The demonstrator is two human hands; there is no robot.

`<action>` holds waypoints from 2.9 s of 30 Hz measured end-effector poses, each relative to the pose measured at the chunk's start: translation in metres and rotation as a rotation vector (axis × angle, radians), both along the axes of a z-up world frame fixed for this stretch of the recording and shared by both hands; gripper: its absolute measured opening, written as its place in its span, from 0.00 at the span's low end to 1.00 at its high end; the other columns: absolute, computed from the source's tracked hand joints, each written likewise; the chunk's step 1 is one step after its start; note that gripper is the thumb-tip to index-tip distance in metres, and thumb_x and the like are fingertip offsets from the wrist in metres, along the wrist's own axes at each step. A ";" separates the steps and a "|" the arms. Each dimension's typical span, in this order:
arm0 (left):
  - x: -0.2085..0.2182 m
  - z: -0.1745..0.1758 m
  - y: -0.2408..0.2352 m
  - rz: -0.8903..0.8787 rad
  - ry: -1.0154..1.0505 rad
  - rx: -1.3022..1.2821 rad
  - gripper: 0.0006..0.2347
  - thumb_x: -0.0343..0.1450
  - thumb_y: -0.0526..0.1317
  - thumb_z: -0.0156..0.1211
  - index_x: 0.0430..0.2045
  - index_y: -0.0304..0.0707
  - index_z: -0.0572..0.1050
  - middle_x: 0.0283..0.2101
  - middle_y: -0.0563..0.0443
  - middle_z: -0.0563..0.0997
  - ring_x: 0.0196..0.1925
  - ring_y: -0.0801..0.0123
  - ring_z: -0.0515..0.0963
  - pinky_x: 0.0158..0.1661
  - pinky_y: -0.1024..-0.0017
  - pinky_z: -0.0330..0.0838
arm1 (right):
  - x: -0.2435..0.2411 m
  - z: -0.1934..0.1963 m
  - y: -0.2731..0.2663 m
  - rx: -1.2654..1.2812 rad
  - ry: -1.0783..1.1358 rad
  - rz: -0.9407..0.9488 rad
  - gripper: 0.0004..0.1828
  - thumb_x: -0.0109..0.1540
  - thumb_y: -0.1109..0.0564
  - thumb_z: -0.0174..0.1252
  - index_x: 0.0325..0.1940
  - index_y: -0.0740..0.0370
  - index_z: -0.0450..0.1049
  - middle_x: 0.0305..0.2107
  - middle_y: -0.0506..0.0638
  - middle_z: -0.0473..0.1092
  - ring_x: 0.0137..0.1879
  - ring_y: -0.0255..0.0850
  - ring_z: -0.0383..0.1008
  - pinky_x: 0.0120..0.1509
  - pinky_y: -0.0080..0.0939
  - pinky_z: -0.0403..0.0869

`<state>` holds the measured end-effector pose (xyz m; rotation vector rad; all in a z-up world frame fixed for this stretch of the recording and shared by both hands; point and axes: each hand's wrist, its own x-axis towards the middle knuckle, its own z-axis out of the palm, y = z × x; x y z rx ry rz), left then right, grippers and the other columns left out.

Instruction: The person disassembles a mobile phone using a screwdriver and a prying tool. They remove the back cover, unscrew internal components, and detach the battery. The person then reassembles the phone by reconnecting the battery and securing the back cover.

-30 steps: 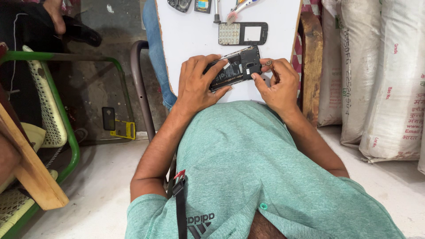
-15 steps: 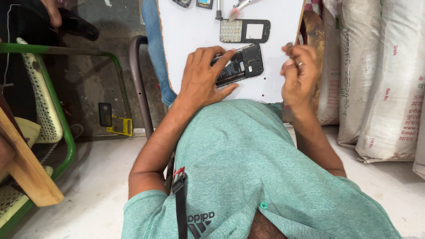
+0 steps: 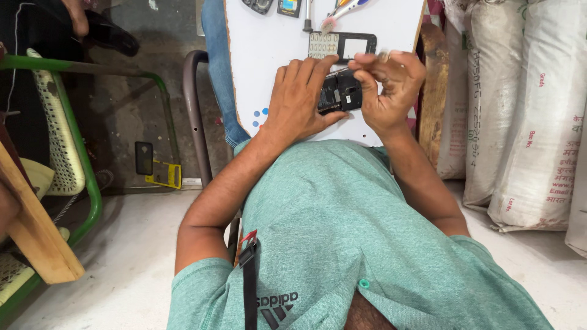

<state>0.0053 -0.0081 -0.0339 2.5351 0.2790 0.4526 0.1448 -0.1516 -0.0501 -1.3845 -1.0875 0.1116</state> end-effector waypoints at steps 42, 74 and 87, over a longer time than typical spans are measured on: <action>-0.008 0.018 0.000 0.045 -0.098 -0.049 0.46 0.54 0.56 0.77 0.65 0.35 0.62 0.45 0.47 0.75 0.47 0.55 0.73 0.48 0.58 0.65 | 0.000 -0.003 0.015 -0.053 -0.274 0.096 0.25 0.67 0.72 0.60 0.58 0.58 0.54 0.47 0.63 0.75 0.50 0.50 0.81 0.52 0.43 0.81; -0.013 0.020 -0.007 0.045 -0.143 0.015 0.35 0.54 0.60 0.76 0.52 0.44 0.76 0.46 0.51 0.74 0.48 0.59 0.73 0.49 0.60 0.64 | -0.006 0.029 0.016 -0.002 -0.448 -0.028 0.28 0.56 0.64 0.68 0.55 0.58 0.62 0.38 0.59 0.74 0.41 0.51 0.78 0.44 0.43 0.77; -0.015 0.025 -0.006 -0.008 -0.119 -0.041 0.36 0.56 0.59 0.73 0.59 0.46 0.76 0.46 0.50 0.75 0.48 0.60 0.71 0.48 0.61 0.62 | -0.007 0.011 0.007 -0.071 -0.322 0.007 0.26 0.61 0.69 0.62 0.59 0.59 0.61 0.42 0.58 0.77 0.47 0.48 0.83 0.50 0.41 0.82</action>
